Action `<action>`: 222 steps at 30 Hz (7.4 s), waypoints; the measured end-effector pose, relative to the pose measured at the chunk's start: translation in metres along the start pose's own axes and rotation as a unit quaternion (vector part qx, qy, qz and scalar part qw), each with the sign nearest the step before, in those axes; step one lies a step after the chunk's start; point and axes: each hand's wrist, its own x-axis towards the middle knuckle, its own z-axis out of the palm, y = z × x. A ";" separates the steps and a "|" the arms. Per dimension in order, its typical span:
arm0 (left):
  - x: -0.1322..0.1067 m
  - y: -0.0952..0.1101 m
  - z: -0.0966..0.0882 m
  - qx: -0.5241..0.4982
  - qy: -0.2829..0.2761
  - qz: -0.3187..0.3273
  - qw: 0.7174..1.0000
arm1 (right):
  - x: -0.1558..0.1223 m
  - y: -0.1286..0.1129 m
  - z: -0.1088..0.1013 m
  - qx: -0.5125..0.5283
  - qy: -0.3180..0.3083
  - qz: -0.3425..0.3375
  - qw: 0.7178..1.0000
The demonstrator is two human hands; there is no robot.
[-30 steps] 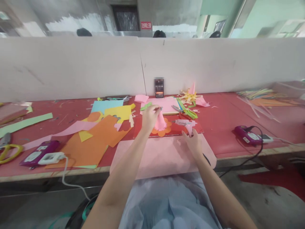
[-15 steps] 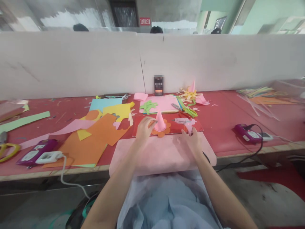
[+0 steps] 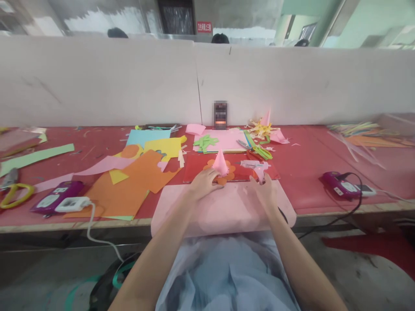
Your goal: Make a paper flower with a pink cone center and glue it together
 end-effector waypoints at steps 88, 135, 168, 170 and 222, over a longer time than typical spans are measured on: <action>0.003 -0.009 0.006 -0.173 0.077 -0.063 0.980 | -0.007 0.018 0.029 -0.133 -0.021 -0.271 0.953; 0.003 -0.008 0.005 -0.146 0.055 -0.063 0.986 | -0.017 0.006 0.017 -0.216 0.017 -0.252 0.943; 0.006 -0.005 0.011 -0.098 0.074 -0.053 0.991 | -0.003 0.013 -0.010 -0.109 0.085 -0.030 0.990; 0.006 -0.005 0.013 -0.094 0.076 -0.053 0.991 | -0.003 0.014 -0.009 -0.110 0.080 -0.028 0.990; 0.012 -0.004 0.021 -0.117 0.086 -0.121 0.982 | -0.004 0.014 -0.009 -0.115 0.061 -0.022 0.991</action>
